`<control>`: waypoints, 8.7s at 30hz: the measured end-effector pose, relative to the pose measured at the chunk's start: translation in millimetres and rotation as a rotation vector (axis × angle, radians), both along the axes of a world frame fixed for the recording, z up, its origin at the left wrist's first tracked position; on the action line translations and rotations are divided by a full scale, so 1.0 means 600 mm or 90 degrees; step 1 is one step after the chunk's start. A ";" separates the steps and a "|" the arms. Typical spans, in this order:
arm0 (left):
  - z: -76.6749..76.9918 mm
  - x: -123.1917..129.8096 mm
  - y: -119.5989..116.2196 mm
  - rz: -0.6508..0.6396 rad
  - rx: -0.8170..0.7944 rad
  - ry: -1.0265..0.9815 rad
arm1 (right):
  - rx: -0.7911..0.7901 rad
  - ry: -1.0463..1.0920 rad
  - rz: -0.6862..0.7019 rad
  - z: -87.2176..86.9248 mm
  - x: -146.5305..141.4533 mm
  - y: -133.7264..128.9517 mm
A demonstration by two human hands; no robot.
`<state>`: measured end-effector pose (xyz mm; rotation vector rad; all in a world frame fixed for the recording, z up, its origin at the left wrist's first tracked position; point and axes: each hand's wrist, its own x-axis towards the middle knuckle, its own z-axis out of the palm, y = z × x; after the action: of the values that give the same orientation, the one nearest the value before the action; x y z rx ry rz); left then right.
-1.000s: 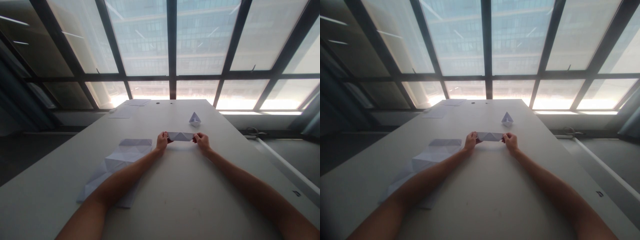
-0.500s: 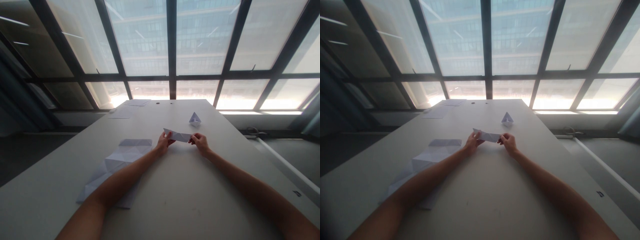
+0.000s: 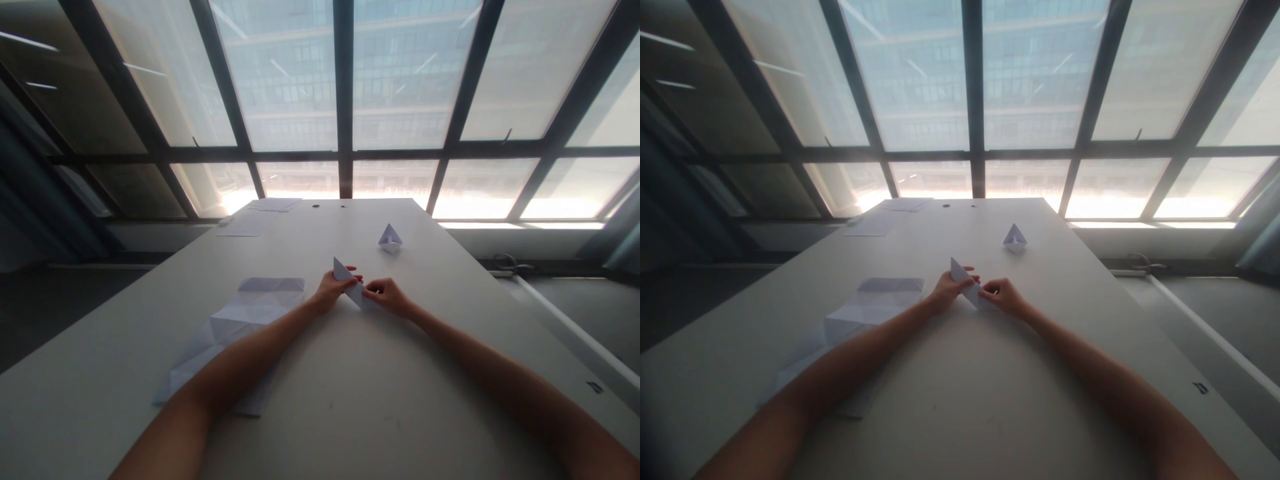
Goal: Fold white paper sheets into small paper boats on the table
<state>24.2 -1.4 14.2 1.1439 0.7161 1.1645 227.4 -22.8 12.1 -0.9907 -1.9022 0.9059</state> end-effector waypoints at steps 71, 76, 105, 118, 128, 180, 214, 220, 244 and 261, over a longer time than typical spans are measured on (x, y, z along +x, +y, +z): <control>0.017 0.001 -0.015 -0.164 0.098 0.401 | -0.097 0.159 -0.094 0.021 0.004 -0.012; 0.026 0.002 -0.022 -0.206 0.096 0.405 | -0.072 0.203 -0.158 0.009 0.012 0.003; 0.010 0.007 -0.014 -0.068 0.067 0.322 | -0.247 0.418 -0.116 0.003 0.019 0.018; 0.004 0.008 -0.010 -0.014 0.096 0.302 | -0.244 0.525 -0.279 0.007 0.040 0.039; -0.004 0.010 0.002 0.097 0.157 0.219 | -0.260 0.172 -0.124 0.012 0.009 0.002; 0.011 0.000 -0.002 -0.086 0.085 0.331 | -0.184 0.076 -0.096 0.014 0.004 -0.002; 0.006 0.009 -0.001 -0.073 0.073 0.380 | -0.225 0.074 -0.093 0.026 0.017 -0.004; 0.007 0.009 -0.003 -0.085 0.070 0.364 | -0.239 0.070 -0.096 0.032 0.017 -0.004; 0.004 0.008 0.006 0.118 0.183 0.586 | -0.232 0.049 -0.119 0.019 0.019 0.009; -0.008 -0.005 0.012 0.175 0.262 0.542 | 0.125 -0.118 -0.214 0.027 0.029 0.030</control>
<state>21.0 5.5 9.5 1.9776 1.3476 1.0525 244.6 -5.1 28.2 -1.2598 -1.8565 0.4371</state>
